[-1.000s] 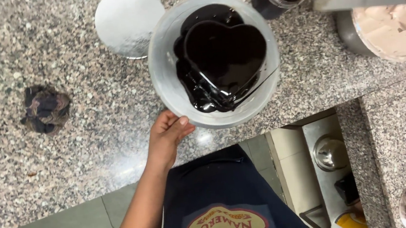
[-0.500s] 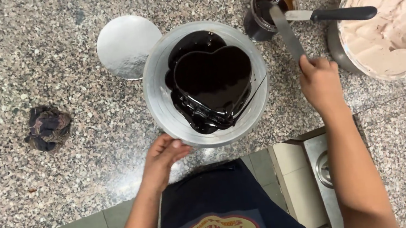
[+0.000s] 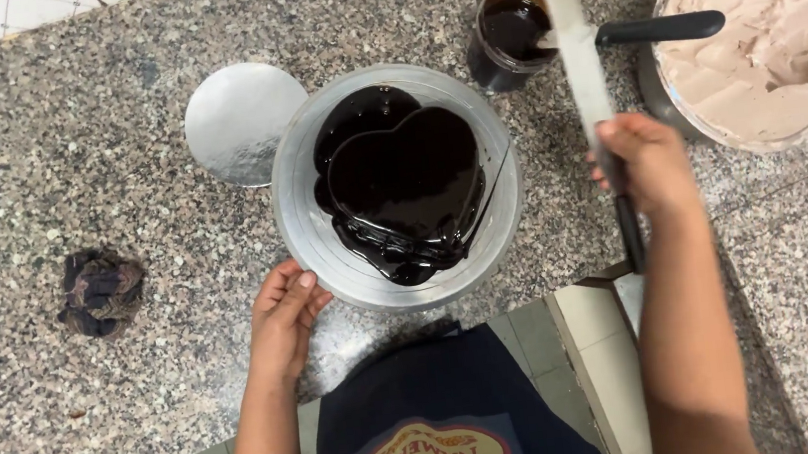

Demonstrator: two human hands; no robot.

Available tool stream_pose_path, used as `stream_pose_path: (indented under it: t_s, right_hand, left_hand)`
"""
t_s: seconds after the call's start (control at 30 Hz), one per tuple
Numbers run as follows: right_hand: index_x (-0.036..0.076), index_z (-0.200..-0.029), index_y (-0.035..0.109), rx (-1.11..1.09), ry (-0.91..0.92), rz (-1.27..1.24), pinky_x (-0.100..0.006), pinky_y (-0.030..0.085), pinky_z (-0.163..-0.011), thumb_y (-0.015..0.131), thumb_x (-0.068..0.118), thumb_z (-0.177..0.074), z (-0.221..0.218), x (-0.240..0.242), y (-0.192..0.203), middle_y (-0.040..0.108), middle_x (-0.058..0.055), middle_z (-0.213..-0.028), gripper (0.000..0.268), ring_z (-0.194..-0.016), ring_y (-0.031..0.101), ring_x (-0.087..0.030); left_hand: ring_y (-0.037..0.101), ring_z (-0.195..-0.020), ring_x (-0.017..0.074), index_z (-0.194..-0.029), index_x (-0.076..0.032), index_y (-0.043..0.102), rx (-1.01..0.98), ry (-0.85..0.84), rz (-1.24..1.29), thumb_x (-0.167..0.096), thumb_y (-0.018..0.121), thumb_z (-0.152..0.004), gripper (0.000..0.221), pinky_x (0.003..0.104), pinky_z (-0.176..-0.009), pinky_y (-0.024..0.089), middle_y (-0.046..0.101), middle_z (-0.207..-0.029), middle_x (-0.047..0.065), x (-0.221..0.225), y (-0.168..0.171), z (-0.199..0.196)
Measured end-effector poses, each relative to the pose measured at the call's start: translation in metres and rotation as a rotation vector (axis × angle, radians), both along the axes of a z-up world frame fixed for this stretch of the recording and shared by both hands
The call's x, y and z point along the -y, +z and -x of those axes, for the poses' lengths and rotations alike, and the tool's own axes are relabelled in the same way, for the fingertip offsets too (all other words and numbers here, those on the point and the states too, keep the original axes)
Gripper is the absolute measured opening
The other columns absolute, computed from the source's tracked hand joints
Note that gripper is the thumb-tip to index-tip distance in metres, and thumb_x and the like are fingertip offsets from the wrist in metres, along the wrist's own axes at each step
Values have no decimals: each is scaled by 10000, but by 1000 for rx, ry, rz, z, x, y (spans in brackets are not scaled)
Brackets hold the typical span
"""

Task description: Spread chocolate glaze or frosting onto a heart-shaped cake using a palette knife.

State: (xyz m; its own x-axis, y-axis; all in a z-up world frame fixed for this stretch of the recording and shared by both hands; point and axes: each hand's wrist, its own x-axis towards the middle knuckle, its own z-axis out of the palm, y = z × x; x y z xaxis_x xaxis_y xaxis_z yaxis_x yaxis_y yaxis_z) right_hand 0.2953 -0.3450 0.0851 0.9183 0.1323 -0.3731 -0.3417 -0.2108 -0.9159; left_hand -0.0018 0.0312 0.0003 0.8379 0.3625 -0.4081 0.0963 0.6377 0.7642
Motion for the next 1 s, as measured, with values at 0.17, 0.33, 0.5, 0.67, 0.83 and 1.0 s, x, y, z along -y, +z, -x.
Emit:
stream_pose_path:
  t_s: [0.17,0.33,0.5,0.67,0.83,1.0]
  right_hand:
    - [-31,-1074,686,-71,-89,271,-310,405,-416,651,184,-997,29,11,-54,597,-56,-691,231,-496,520,-155]
    - [-37,-1039,703,-80,-102,461,-310,389,-430,672,232,-1006,70,19,-4,579,-67,-675,273,-506,512,-150]
    - [19,-1093,711,102,-164,397,-311,419,-488,661,219,-1017,50,10,3,634,-41,-710,219,-542,556,-141]
    - [11,-1083,735,562,-62,912,-387,496,-594,732,204,-1035,40,12,-47,693,-156,-778,199,-654,648,-254]
    - [9,-1113,717,499,-13,829,-451,543,-620,729,172,-1012,62,-10,-7,710,-189,-821,192,-676,683,-298]
    - [85,-1344,699,760,74,802,-436,555,-721,613,22,-1025,45,-9,-35,702,-178,-958,336,-791,670,-269]
  left_hand:
    - [677,-979,154,-1180,-37,624,24,-20,17,-123,607,-1016,185,350,-920,562,707,-1090,60,0,-2,1]
    - [667,-952,165,-1182,-34,643,-1,2,21,-109,620,-1010,189,367,-901,552,703,-1069,67,5,-13,9]
    - [709,-1060,223,-1167,-5,667,12,-233,29,-112,647,-974,221,437,-971,588,730,-1138,112,16,5,12]
    - [728,-1053,243,-1218,-35,677,-76,-402,-48,-137,676,-910,324,437,-995,585,747,-1138,127,15,14,10]
    - [718,-1025,234,-1244,-32,625,-8,-107,50,-148,630,-962,305,424,-969,584,727,-1126,106,2,-8,15]
    - [693,-973,168,-1253,-27,623,19,4,41,-126,575,-1025,252,365,-917,566,712,-1095,68,0,6,8]
